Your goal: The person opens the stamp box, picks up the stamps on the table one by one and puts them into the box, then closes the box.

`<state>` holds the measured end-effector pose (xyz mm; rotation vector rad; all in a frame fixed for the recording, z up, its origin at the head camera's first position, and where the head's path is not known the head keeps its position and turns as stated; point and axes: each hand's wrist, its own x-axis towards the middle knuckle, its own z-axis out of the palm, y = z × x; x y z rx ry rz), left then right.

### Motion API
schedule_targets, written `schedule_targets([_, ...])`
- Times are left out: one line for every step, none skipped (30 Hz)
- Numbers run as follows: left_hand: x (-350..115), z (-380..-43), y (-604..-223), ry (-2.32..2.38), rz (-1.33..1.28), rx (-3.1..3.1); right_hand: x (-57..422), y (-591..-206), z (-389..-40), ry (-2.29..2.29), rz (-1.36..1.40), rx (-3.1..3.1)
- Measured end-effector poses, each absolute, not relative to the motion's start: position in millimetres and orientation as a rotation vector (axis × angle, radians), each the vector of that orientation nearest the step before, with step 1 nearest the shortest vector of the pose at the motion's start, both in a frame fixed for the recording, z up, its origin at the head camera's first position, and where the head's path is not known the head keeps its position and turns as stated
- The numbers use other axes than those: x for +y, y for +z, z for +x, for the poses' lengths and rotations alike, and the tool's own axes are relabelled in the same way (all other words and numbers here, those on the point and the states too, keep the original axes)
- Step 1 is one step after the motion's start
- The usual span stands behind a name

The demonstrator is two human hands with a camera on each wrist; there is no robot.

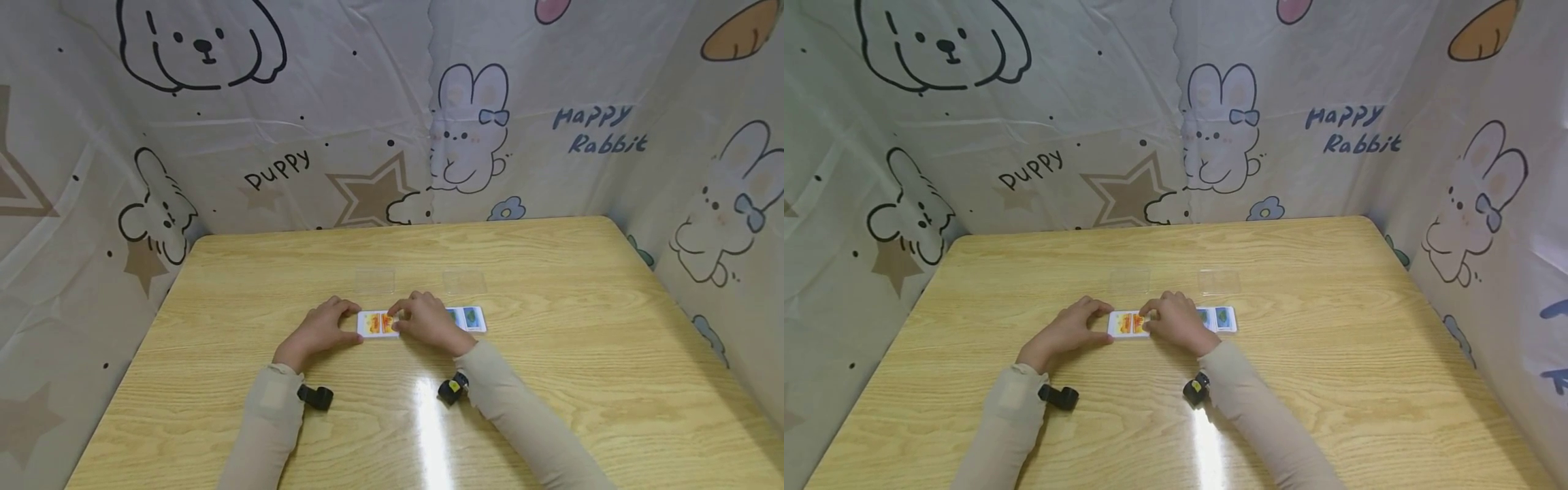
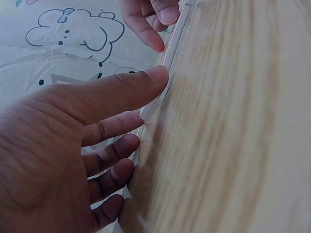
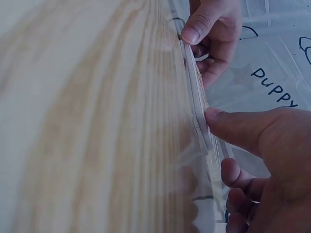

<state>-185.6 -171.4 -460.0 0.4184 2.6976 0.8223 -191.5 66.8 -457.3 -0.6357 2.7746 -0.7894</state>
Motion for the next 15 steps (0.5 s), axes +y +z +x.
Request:
schedule_targets([-171.4, -185.5, -460.1, 0.821, 0.418, 2.699, 66.6, -456.9, -191.3, -0.790, -0.637, 2.775])
schedule_targets([-171.3, -185.5, -460.1, 0.819, 0.418, 2.700, 66.5, -456.7, -191.3, -0.792, -0.638, 2.774])
schedule_targets([-171.3, -185.5, -460.2, 0.820, 0.416, 2.700, 66.3, -456.6, -191.3, -0.791, -0.639, 2.774])
schedule_targets([-171.2, -185.5, -460.3, 0.819, 0.415, 2.701, 66.1, -456.5, -191.5, -0.792, -0.640, 2.774])
schedule_targets([-171.1, -185.5, -460.3, 0.820, 0.414, 2.700, 65.9, -456.5, -191.6, -0.788, -0.641, 2.774])
schedule_targets([-171.0, -185.5, -460.4, 0.822, 0.413, 2.700, 65.8, -456.5, -191.8, -0.784, -0.642, 2.774])
schedule_targets([-170.9, -185.5, -460.5, 0.821, 0.411, 2.699, 65.6, -456.5, -191.9, -0.783, -0.640, 2.774])
schedule_targets([-170.9, -185.6, -460.5, 0.820, 0.410, 2.700, 65.5, -456.4, -192.0, -0.784, -0.637, 2.775])
schedule_targets([-170.8, -185.7, -460.7, 0.819, 0.409, 2.700, 65.4, -456.2, -192.1, -0.784, -0.632, 2.775])
schedule_targets([-170.8, -185.8, -460.9, 0.816, 0.409, 2.701, 65.2, -455.9, -192.2, -0.789, -0.625, 2.777])
schedule_targets([-170.7, -185.9, -461.1, 0.817, 0.407, 2.699, 65.2, -455.5, -192.2, -0.791, -0.619, 2.777])
schedule_targets([-170.7, -186.0, -461.3, 0.818, 0.406, 2.697, 65.1, -455.1, -192.3, -0.798, -0.611, 2.779])
schedule_targets([-170.8, -186.1, -461.5, 0.816, 0.406, 2.697, 65.1, -454.6, -192.5, -0.803, -0.602, 2.782])
schedule_targets([-170.9, -186.2, -461.7, 0.819, 0.405, 2.696, 65.1, -454.0, -192.9, -0.806, -0.595, 2.786])
schedule_targets([-171.0, -186.2, -461.8, 0.821, 0.405, 2.692, 65.1, -453.6, -193.6, -0.812, -0.588, 2.789])
